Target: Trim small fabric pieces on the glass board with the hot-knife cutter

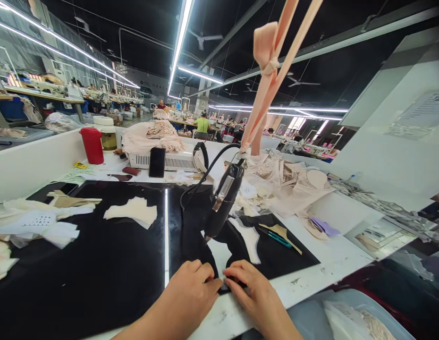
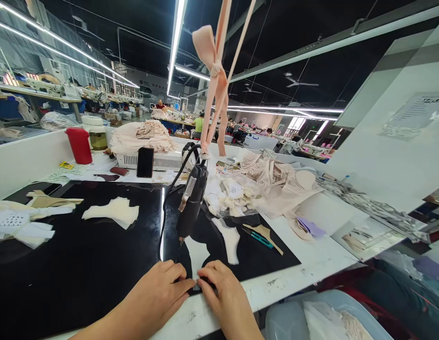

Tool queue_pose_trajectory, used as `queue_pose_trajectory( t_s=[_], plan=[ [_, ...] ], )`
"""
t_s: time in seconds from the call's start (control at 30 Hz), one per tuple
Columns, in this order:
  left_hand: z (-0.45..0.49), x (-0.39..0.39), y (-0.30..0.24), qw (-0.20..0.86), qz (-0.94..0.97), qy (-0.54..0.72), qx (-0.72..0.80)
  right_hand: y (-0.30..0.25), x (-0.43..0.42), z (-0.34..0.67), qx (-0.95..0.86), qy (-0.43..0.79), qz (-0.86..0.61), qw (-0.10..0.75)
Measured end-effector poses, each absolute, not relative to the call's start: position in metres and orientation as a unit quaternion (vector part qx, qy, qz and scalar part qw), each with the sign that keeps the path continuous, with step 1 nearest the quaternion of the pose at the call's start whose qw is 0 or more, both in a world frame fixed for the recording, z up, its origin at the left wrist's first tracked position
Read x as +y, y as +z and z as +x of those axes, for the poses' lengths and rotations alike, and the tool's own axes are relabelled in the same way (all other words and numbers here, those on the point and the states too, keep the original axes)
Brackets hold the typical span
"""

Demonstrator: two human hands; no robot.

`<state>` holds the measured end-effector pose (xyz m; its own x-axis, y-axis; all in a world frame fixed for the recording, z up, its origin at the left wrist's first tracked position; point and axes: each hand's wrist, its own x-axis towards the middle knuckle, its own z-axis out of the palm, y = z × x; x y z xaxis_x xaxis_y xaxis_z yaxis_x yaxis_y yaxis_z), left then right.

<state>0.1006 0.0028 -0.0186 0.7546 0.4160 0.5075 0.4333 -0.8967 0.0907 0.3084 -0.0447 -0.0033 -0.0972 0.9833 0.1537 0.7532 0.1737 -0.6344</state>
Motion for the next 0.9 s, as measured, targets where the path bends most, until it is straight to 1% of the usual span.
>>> queue_pose_trajectory(
  t_s=[0.13,0.23,0.33,0.47,0.57,0.7,0.9],
  plan=[
    [0.102,0.003,-0.018,0.024,-0.951,-0.210,-0.227,0.001,-0.044,0.307,-0.724,0.198,-0.600,0.277],
    [0.103,0.003,-0.015,0.053,-0.962,-0.163,-0.213,-0.001,-0.043,0.308,-0.751,0.125,-0.601,0.242],
    [0.103,0.002,-0.014,0.038,-0.958,-0.165,-0.231,-0.009,-0.040,0.308,-0.774,0.070,-0.594,0.208],
    [0.103,0.003,-0.015,-0.002,-0.951,-0.176,-0.252,-0.020,-0.036,0.306,-0.773,0.058,-0.596,0.209],
    [0.102,0.003,-0.015,-0.031,-0.946,-0.196,-0.256,-0.021,-0.035,0.305,-0.761,0.072,-0.604,0.226],
    [0.101,0.002,-0.014,-0.083,-0.931,-0.224,-0.275,-0.011,-0.035,0.305,-0.732,0.129,-0.611,0.271],
    [0.099,0.001,-0.014,-0.096,-0.928,-0.239,-0.268,0.003,-0.023,0.318,-0.622,0.241,-0.650,0.364]
  ],
)
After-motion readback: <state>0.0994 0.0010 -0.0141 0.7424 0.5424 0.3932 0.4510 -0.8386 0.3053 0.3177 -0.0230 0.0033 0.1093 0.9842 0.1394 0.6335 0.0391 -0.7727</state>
